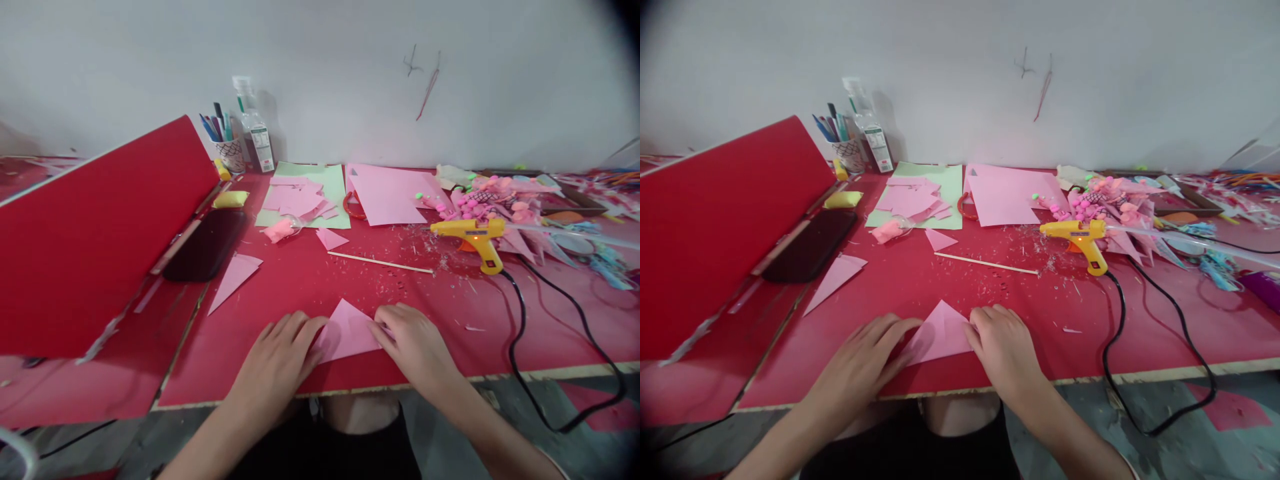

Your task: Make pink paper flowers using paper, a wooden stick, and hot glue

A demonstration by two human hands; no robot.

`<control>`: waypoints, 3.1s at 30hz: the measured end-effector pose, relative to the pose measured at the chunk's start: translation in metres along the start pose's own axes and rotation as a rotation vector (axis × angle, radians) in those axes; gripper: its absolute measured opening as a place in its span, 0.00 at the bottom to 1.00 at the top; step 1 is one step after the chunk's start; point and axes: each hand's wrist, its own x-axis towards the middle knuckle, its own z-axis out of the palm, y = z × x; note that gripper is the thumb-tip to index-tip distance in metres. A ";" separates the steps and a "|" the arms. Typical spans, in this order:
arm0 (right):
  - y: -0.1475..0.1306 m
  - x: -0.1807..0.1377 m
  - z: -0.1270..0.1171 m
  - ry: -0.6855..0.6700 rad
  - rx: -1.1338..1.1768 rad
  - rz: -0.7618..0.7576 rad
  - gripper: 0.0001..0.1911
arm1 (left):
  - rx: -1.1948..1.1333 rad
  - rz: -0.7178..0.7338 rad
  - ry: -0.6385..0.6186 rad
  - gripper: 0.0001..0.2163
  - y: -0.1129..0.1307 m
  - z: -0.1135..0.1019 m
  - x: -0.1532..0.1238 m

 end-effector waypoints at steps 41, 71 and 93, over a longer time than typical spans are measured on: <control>0.014 -0.040 -0.007 0.192 0.086 -0.390 0.18 | -0.165 0.421 -0.574 0.32 -0.041 -0.038 0.057; 0.003 -0.047 0.005 0.185 0.071 -0.498 0.14 | -0.007 0.379 -0.262 0.33 0.002 -0.025 0.012; -0.014 -0.003 -0.058 0.083 0.582 -0.288 0.09 | 0.366 0.503 0.420 0.10 0.018 -0.058 0.022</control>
